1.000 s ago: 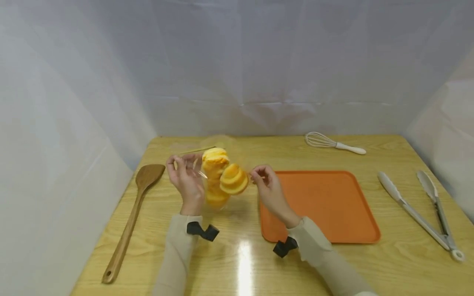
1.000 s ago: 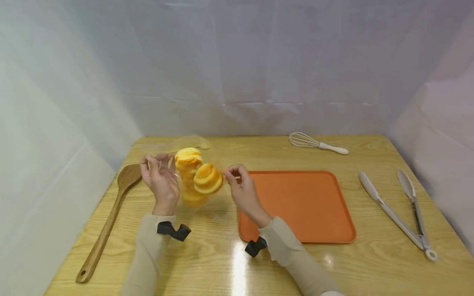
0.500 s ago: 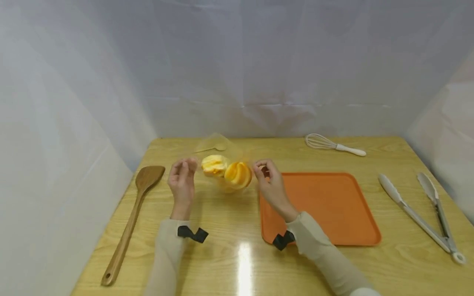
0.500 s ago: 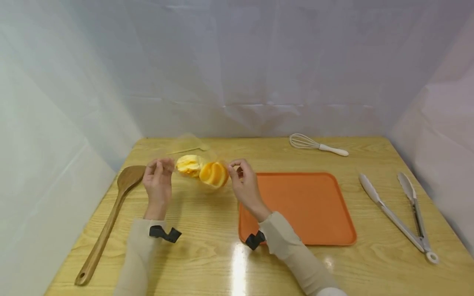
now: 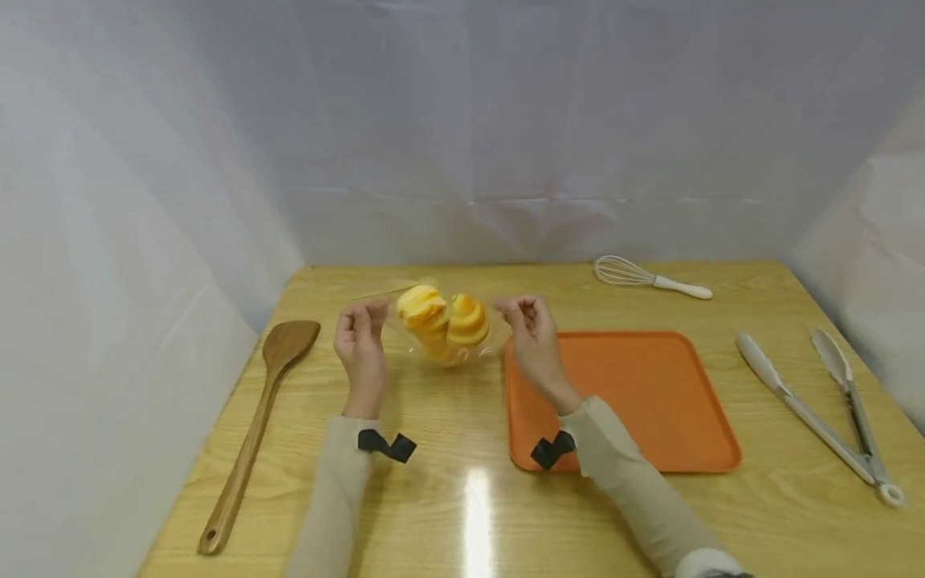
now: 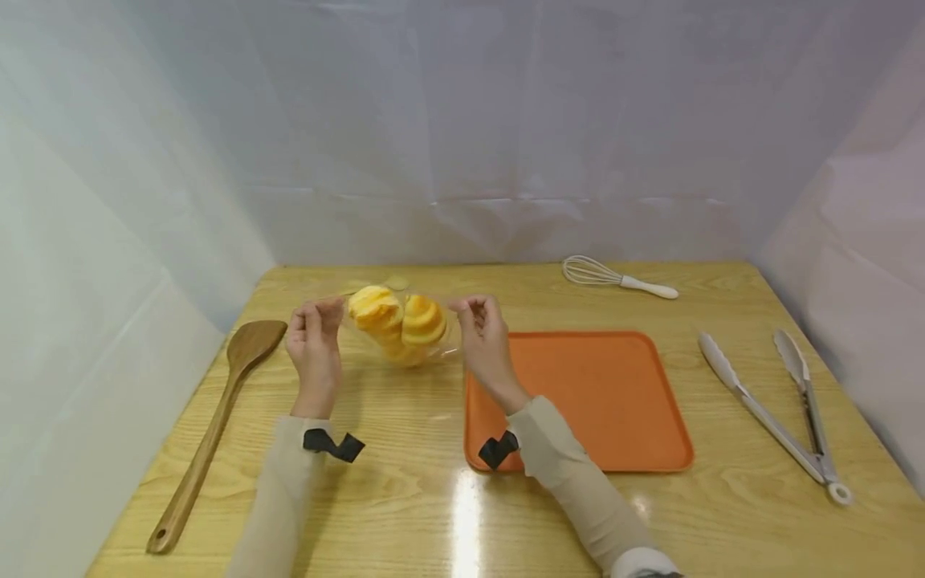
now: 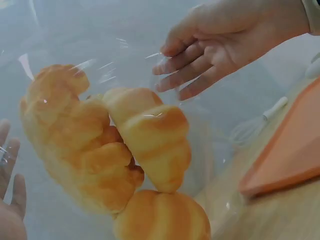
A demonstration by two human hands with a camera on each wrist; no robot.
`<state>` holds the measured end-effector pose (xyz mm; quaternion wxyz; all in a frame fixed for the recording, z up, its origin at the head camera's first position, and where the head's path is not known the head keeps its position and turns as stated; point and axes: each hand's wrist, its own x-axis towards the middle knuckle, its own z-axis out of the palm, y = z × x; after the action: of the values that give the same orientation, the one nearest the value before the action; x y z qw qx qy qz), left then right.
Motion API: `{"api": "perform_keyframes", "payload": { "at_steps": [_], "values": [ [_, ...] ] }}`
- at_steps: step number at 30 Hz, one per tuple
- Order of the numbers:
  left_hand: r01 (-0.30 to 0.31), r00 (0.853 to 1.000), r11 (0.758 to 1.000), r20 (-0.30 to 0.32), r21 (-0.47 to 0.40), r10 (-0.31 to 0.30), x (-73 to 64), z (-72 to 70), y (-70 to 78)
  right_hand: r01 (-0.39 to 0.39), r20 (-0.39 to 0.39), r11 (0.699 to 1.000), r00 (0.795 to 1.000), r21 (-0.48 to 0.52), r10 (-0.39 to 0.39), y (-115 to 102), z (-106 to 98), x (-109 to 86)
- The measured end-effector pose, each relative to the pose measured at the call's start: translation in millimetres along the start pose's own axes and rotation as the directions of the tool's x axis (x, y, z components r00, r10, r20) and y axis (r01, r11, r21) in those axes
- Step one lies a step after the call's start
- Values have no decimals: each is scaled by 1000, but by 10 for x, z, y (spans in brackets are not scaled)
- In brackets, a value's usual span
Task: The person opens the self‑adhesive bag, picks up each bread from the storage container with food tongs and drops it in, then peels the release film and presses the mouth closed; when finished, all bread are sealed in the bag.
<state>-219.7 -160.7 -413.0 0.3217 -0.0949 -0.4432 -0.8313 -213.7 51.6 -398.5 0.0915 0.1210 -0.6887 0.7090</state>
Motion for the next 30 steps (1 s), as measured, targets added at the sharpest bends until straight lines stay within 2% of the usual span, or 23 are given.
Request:
{"api": "perform_keyframes", "payload": {
  "at_steps": [3, 7, 12, 14, 20, 23, 27, 30],
  "values": [
    [-36, 999, 999, -13, -39, 35, 48, 100, 58, 28, -48, 999, 999, 41, -27, -40, -6, 24],
    [-40, 999, 997, 15, -62, 41, 38, 170, 65, 44, -77, 998, 996, 45, -40, -42, -13, 22],
    [31, 999, 998, 14, -61, -30, -69, 158, -15, -53, 16, 998, 998, -24, 53, 29, -63, 7],
    [49, 999, 996, 10, -72, -48, -99, 172, -34, -57, 36, 997, 998, -51, 58, 29, -66, 28],
    [19, 999, 995, 42, -103, -15, -81, 239, -35, 59, 14, 996, 998, -67, -58, -82, -22, 129],
    [6, 1000, 994, 14, -105, -5, -61, 262, 6, 64, -4, 998, 998, -17, -64, -113, -6, 155],
    [-21, 999, 995, -51, -100, 16, 5, 250, 72, 73, -56, 991, 996, 108, -67, -117, 4, 161],
    [-44, 997, 996, -59, -73, 40, 59, 217, 85, 93, -75, 981, 994, 172, -81, -116, 15, 155]
  ]
}}
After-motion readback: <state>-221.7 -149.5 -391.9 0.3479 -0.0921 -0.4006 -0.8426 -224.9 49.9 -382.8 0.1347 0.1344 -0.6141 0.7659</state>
